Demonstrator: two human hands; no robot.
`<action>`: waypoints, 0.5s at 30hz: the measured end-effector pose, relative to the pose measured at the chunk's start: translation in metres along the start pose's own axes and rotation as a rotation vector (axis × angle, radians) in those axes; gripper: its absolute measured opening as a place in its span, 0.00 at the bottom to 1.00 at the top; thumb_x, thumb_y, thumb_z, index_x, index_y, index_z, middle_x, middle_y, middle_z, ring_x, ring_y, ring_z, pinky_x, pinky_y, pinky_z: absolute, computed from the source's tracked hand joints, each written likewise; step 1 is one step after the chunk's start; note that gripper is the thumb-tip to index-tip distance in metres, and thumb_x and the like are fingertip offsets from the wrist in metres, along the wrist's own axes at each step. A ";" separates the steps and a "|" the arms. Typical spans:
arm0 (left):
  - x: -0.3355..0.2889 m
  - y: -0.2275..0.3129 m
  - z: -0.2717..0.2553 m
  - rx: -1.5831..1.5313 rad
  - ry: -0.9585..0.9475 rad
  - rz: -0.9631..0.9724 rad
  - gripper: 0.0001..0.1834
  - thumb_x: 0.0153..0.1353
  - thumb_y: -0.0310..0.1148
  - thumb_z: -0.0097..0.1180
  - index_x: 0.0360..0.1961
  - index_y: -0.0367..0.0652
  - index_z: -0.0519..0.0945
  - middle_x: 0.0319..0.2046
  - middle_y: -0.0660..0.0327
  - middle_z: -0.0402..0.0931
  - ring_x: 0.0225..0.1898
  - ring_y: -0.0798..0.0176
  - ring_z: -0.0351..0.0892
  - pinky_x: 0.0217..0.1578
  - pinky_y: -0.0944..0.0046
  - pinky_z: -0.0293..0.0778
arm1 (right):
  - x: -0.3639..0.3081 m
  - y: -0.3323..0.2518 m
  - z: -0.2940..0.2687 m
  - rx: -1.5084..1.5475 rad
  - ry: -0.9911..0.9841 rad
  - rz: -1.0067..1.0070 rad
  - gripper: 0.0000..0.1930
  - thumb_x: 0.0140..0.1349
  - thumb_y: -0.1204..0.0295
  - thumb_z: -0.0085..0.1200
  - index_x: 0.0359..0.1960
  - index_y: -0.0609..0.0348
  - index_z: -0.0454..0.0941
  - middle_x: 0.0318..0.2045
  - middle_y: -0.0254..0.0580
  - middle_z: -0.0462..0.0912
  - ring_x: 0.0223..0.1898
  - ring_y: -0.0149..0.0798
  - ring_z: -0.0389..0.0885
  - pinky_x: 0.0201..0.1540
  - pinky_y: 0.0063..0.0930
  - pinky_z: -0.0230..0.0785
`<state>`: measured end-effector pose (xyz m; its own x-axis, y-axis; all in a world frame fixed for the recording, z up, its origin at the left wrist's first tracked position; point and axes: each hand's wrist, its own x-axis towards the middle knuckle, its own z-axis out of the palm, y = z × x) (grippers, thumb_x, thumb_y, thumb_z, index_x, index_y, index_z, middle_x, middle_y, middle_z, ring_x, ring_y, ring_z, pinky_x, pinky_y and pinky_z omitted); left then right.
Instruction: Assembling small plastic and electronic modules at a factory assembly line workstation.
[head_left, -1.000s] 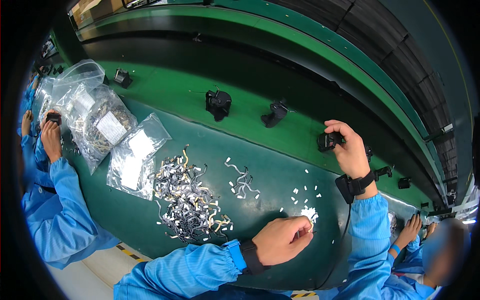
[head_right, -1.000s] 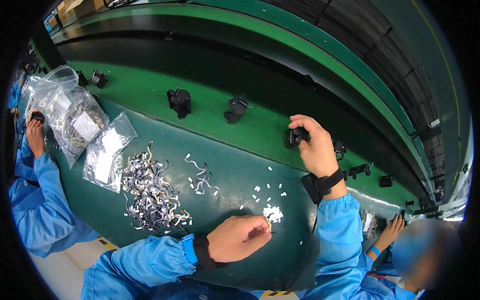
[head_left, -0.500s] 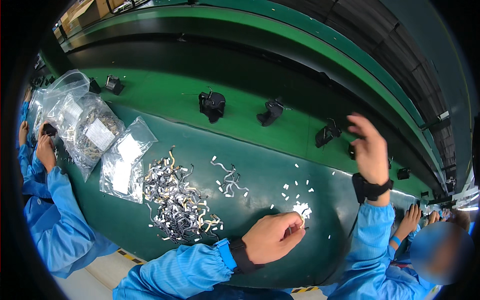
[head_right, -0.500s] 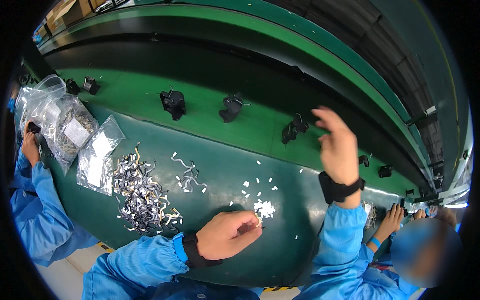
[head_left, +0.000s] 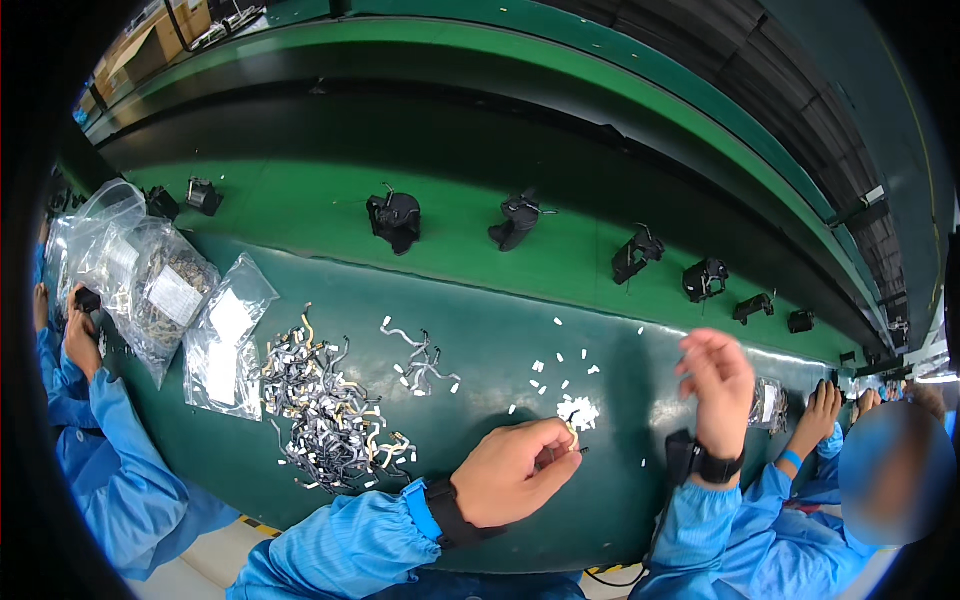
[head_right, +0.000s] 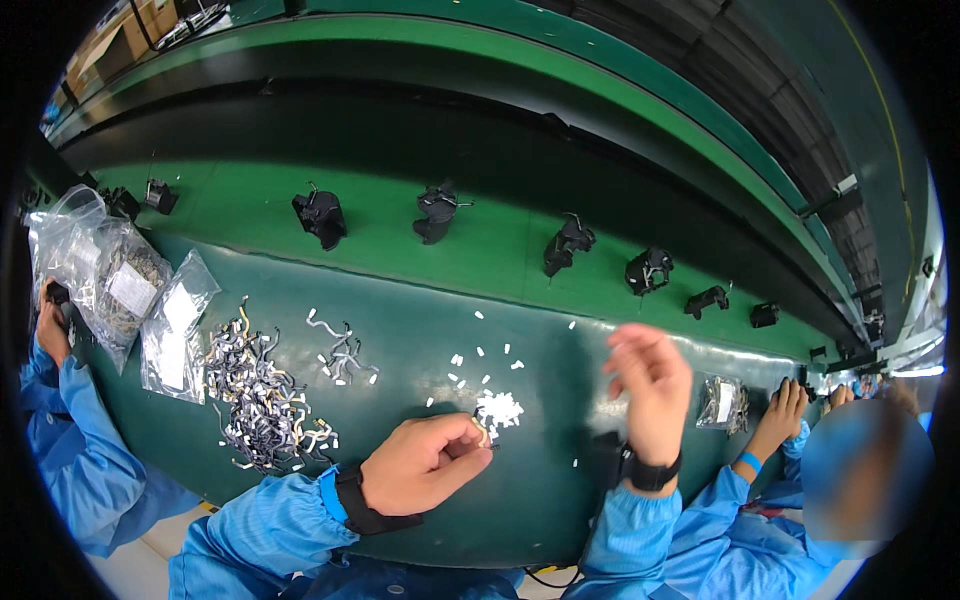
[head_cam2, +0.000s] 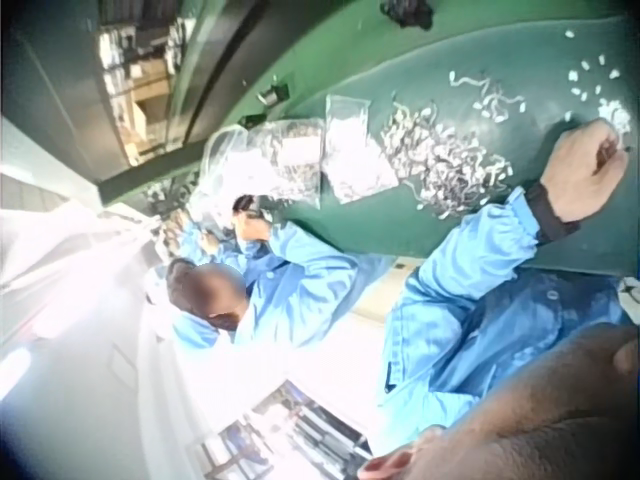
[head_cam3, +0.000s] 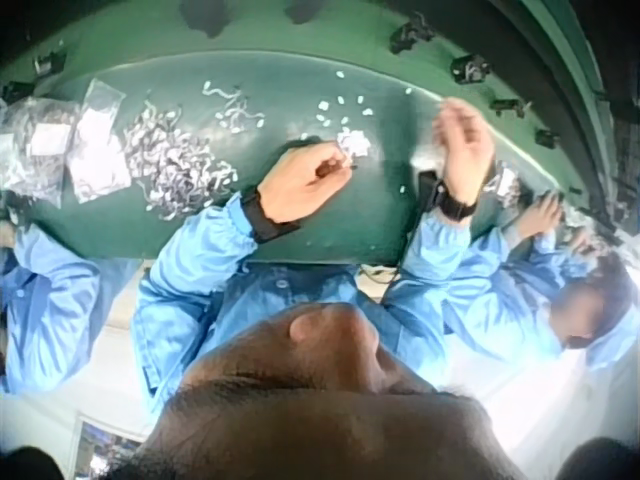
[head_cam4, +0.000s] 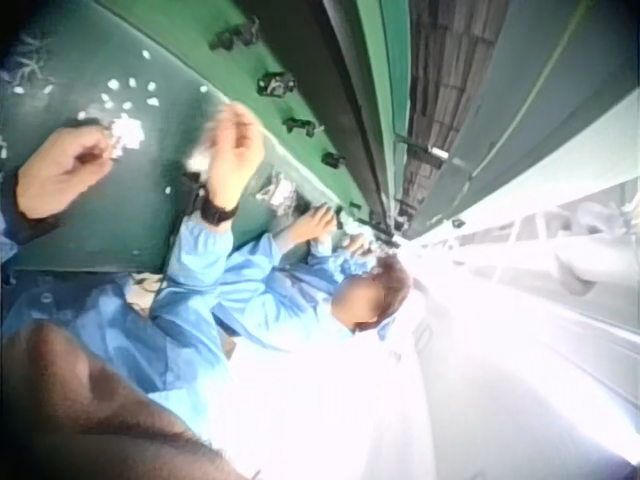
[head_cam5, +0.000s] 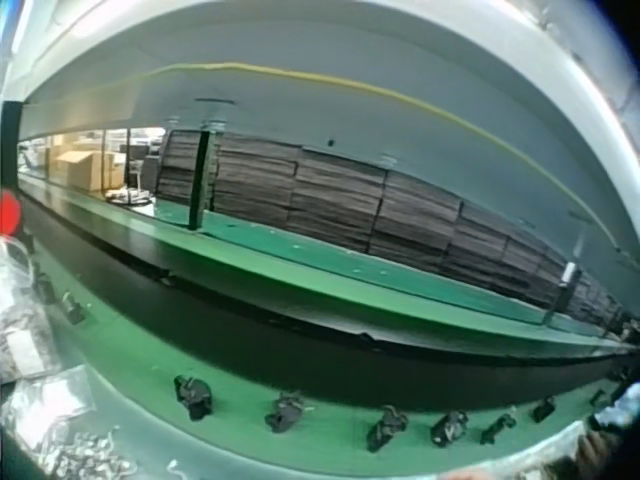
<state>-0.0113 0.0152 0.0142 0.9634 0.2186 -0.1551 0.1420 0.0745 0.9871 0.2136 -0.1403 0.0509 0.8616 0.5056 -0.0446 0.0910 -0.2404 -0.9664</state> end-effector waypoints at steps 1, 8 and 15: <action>-0.001 0.001 0.000 0.010 0.008 0.000 0.06 0.67 0.28 0.59 0.41 0.37 0.76 0.30 0.61 0.81 0.31 0.71 0.80 0.31 0.69 0.77 | -0.015 -0.003 0.006 0.007 -0.097 0.012 0.09 0.67 0.77 0.57 0.47 0.63 0.79 0.39 0.37 0.85 0.30 0.26 0.81 0.26 0.18 0.70; 0.000 0.005 0.001 -0.025 0.010 -0.015 0.06 0.68 0.29 0.59 0.41 0.38 0.76 0.30 0.64 0.80 0.31 0.75 0.77 0.28 0.70 0.74 | -0.069 -0.004 0.036 -0.069 -0.484 0.058 0.10 0.65 0.77 0.62 0.47 0.65 0.82 0.39 0.40 0.86 0.33 0.26 0.83 0.33 0.19 0.74; -0.001 -0.004 0.003 -0.045 0.020 -0.051 0.06 0.70 0.29 0.57 0.41 0.39 0.76 0.32 0.65 0.79 0.31 0.75 0.78 0.31 0.71 0.75 | -0.074 0.008 0.043 0.006 -0.522 0.101 0.08 0.65 0.77 0.62 0.44 0.65 0.83 0.34 0.38 0.87 0.31 0.23 0.81 0.33 0.18 0.73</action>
<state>-0.0125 0.0119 0.0103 0.9504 0.2329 -0.2062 0.1798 0.1296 0.9751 0.1294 -0.1440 0.0358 0.5028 0.8255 -0.2564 0.0164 -0.3057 -0.9520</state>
